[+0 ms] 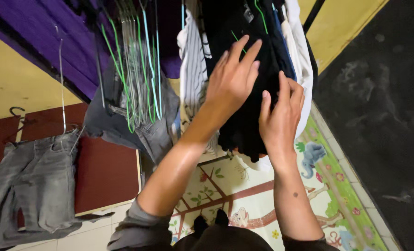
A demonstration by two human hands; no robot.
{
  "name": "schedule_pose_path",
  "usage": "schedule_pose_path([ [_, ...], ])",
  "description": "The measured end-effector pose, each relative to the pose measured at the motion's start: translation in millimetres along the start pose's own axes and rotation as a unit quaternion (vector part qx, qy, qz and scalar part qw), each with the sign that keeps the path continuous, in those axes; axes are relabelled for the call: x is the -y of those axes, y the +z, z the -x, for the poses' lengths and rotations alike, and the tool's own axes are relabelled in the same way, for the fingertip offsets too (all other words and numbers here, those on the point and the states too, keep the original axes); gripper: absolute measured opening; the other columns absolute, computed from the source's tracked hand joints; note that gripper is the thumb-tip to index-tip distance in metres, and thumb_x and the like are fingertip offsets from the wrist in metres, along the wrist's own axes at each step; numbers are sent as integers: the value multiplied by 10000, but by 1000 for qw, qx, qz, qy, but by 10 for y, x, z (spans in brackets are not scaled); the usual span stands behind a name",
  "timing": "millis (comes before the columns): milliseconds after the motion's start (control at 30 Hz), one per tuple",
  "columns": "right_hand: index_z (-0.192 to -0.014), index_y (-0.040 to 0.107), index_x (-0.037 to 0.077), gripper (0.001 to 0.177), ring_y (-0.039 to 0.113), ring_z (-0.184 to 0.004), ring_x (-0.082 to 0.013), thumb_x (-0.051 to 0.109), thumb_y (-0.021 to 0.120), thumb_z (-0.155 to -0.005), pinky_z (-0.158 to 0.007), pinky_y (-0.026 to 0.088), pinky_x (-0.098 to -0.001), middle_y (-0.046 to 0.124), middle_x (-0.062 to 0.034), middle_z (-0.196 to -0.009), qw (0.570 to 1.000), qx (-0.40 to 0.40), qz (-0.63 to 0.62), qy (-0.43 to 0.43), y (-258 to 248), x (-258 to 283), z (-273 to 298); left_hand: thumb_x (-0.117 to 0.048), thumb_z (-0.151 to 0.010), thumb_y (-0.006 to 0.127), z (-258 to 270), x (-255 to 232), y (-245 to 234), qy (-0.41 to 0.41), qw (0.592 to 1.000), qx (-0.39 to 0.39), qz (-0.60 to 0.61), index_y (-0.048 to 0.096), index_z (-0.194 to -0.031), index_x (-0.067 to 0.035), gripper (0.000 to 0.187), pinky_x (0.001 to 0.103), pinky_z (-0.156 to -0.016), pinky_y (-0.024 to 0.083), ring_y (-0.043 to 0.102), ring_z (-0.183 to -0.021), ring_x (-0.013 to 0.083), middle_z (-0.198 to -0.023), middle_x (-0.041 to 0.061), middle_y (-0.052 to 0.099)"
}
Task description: The person organizes a rack by moving folded clothes from a top shelf to a lower shelf and then rearranging hanging garments.
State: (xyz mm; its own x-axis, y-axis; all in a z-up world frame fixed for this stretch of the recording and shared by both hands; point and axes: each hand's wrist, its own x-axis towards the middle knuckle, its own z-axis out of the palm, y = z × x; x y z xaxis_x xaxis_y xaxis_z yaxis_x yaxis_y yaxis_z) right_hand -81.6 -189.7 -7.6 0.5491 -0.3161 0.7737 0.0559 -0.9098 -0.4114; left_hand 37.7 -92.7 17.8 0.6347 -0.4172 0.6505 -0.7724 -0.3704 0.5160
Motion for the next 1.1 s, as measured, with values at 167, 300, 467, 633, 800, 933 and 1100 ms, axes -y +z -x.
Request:
schedule_pose_path([
  [167, -1462, 538, -50, 478, 563, -1146, -383, 21, 710, -1022, -1014, 467, -453, 551, -214, -1231, 1000, 3, 21, 12, 29, -56, 38, -535, -920, 705, -276, 64, 568, -177, 976, 34, 126, 460, -1468, -47, 773, 471, -1040, 454, 555, -1288, 428, -1421, 261, 534],
  [300, -1438, 539, -44, 490, 578, -1025, -365, 38, 707, -985, -900, 490, -437, 510, -238, -1175, 997, 15, -15, 74, 39, -69, 87, -565, -798, 729, -273, 129, 856, -226, 966, 34, 124, 527, -1320, -56, 757, 463, -913, 536, 694, -1084, 363, -1251, 202, 640],
  [467, -1253, 601, -40, 346, 598, -996, -408, 67, 753, -961, -868, 504, -477, 568, -225, -1094, 999, 4, 43, 23, 121, -224, 309, -443, -802, 731, -180, 92, 972, -207, 968, 12, 142, 538, -1159, -68, 552, 470, -856, 557, 705, -988, 390, -1114, 167, 677],
  [633, -1207, 641, -5, 208, 698, -822, -307, 99, 616, -1028, -758, 531, -405, 692, -188, -942, 953, 131, -73, 263, 219, -404, 612, -309, -764, 789, 272, -91, 930, -108, 982, -55, 143, 494, -1131, -43, 540, 520, -810, 502, 636, -988, 461, -1134, 210, 580],
  [800, -1167, 669, -25, 174, 697, -831, -260, 87, 580, -1068, -724, 527, -373, 702, -180, -991, 969, 85, -125, 197, 145, -609, 904, -235, -910, 713, 842, -37, 1067, -103, 970, -29, 218, 472, -1219, -17, 449, 509, -846, 517, 602, -1034, 484, -1152, 240, 572],
  [933, -1208, 675, -17, 189, 706, -988, -249, 65, 512, -1160, -848, 539, -362, 712, -166, -1103, 987, 31, -116, 107, 65, -648, 1012, -183, -1042, 637, 1269, -7, 1203, -90, 977, 15, 192, 482, -1190, -12, 274, 509, -809, 492, 603, -1035, 491, -1127, 263, 596],
  [1100, -1203, 683, -24, 259, 673, -833, -162, 150, 668, -1012, -699, 544, -289, 688, -150, -1033, 966, 39, -159, 201, -8, -484, 867, -90, -1079, 563, 1452, 49, 1214, -70, 945, -14, 319, 527, -1211, -27, 151, 483, -861, 534, 662, -1035, 463, -1104, 242, 668],
])
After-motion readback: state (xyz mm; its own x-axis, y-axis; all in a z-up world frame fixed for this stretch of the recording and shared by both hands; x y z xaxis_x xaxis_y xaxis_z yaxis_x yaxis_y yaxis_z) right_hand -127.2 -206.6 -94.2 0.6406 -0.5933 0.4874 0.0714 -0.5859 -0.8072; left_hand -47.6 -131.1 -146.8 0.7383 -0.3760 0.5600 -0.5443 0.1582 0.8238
